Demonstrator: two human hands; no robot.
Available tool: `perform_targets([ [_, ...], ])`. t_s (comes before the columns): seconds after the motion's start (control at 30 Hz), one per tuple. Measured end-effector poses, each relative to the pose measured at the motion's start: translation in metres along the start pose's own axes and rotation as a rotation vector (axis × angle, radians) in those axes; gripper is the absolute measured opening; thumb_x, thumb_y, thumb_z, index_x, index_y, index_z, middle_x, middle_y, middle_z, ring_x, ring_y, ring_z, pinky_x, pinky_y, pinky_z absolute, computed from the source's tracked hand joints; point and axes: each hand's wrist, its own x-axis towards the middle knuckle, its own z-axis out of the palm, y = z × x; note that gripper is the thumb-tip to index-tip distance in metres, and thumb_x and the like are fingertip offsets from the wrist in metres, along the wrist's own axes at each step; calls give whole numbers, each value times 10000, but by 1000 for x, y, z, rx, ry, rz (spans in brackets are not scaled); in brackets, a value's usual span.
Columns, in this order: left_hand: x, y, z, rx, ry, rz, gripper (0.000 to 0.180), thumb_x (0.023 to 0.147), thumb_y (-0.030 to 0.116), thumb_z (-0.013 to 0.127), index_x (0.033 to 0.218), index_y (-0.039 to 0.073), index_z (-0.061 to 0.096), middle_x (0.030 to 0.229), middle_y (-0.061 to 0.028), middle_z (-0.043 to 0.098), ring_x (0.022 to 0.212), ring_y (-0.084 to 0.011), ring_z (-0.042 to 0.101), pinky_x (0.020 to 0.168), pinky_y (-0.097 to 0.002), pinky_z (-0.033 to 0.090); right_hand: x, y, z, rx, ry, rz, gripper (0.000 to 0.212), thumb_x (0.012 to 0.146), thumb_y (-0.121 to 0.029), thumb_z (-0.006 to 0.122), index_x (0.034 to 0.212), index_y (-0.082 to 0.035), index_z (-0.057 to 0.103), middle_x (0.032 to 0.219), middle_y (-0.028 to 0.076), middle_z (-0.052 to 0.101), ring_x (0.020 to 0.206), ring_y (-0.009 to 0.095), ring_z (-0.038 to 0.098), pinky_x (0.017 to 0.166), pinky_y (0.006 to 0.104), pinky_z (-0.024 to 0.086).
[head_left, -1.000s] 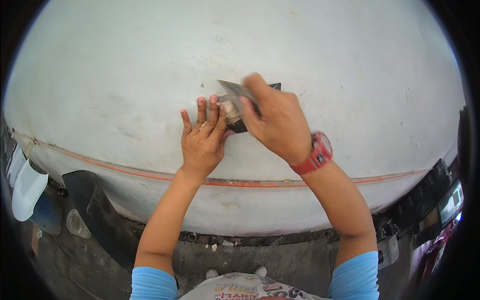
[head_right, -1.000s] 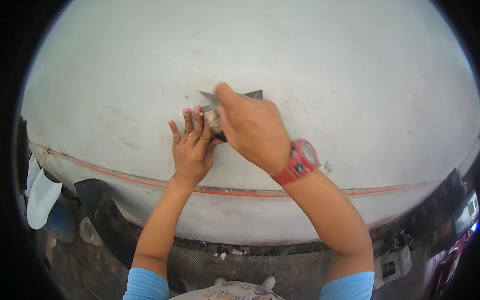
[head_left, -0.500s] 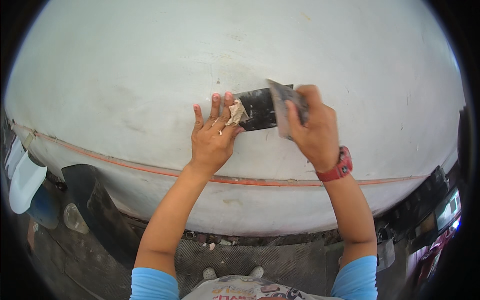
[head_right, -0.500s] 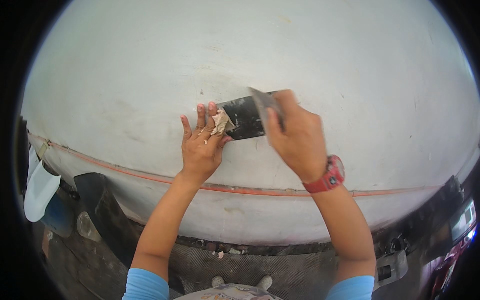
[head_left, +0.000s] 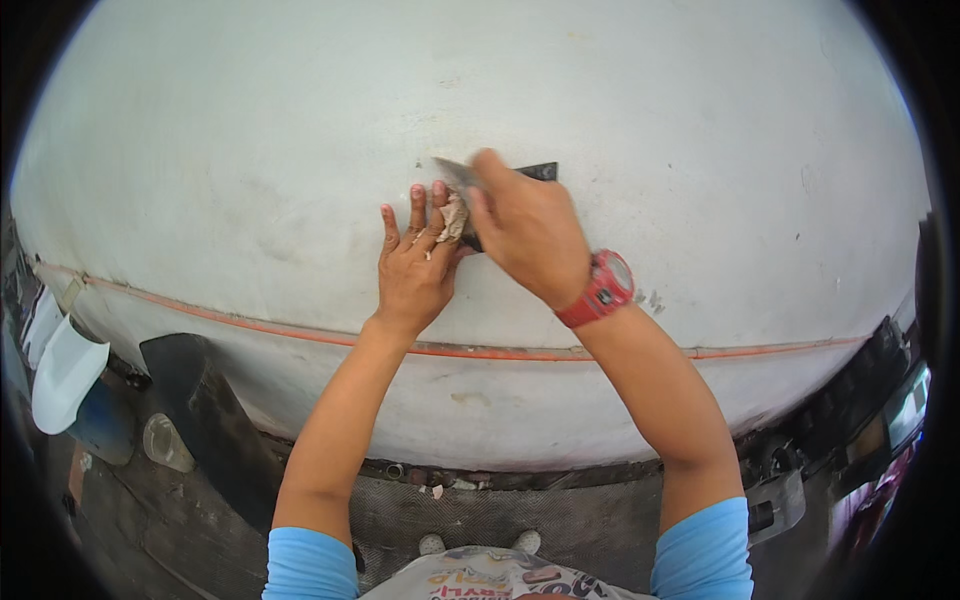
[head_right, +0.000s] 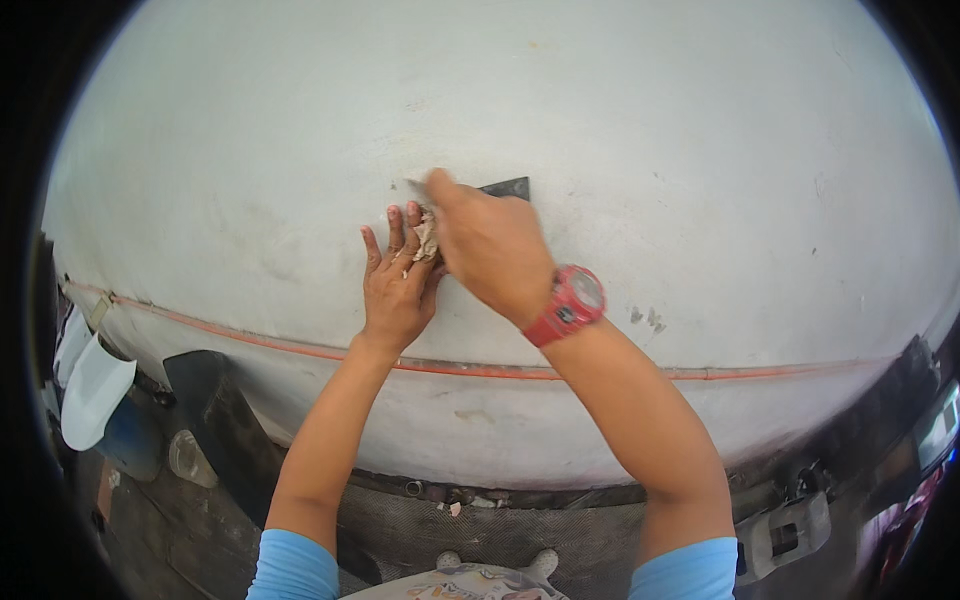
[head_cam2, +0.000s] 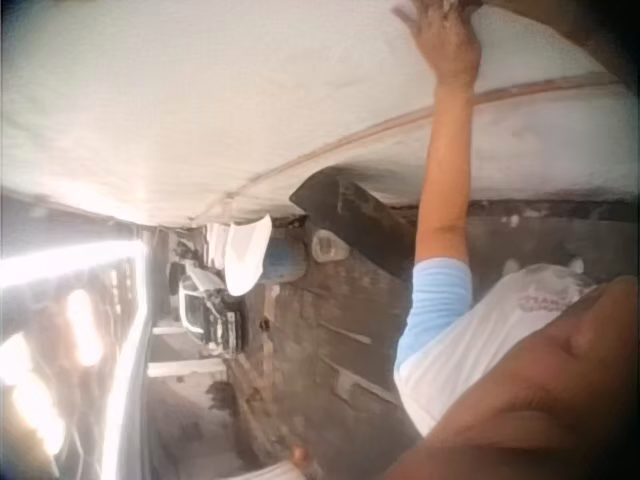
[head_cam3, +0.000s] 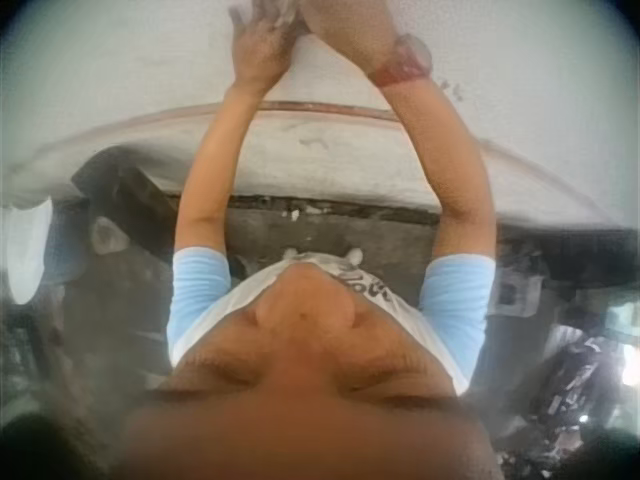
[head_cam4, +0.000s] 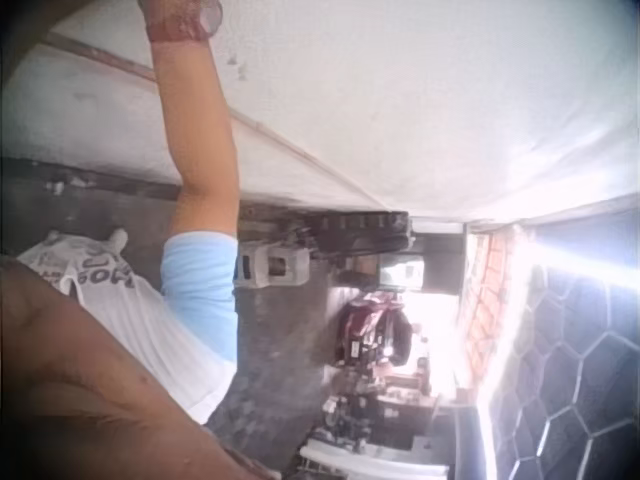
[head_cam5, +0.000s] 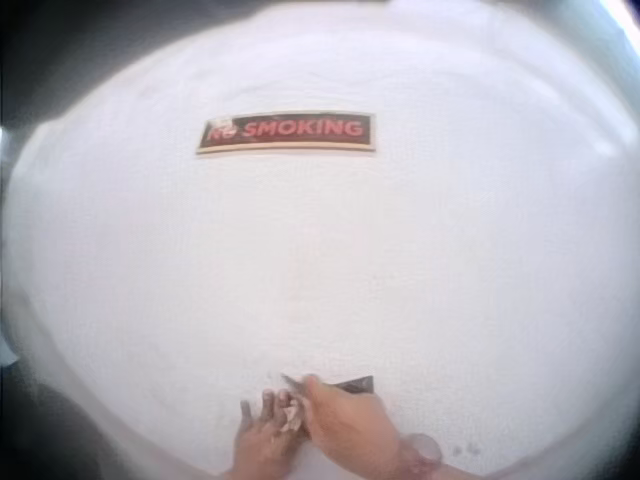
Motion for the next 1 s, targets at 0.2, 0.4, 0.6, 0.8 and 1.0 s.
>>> perform_targets([
  [0.2,25,-21,-18,37,-133,203,679,1017,224,776,1658,135,569,1822,-75,419,1732,-319,268,1403,-642,52,-45,24,-49,8,199,209,195,1065,-95,688,1195,-18,567,767,205,707,650,431,707,574,480,530],
  [0.4,65,-13,-50,97,-123,274,664,1030,219,754,1670,219,576,1806,33,453,1727,-287,290,1413,-623,55,-92,35,-41,99,306,444,220,1070,-80,724,1242,-23,599,763,214,703,600,392,709,549,416,506],
  [0.6,30,-7,-12,56,3,138,591,1044,151,715,1623,242,637,1757,66,524,1715,-275,324,1422,-615,44,-74,24,-19,103,319,347,227,1061,-81,724,1241,-26,596,717,214,661,599,407,687,545,437,506],
  [0.8,29,-12,-9,89,-7,159,587,1052,126,696,1624,247,637,1776,78,496,1729,-271,287,1419,-619,27,-31,6,-9,87,213,274,194,1044,-63,714,1197,-35,598,738,215,683,648,436,707,563,488,532],
  [1.0,31,-19,-10,142,-13,210,672,1018,187,763,1665,249,595,1769,47,508,1721,-307,308,1403,-641,3,-25,2,-13,62,227,257,159,1058,-74,694,1180,-47,596,741,228,680,665,466,713,559,509,537],
])
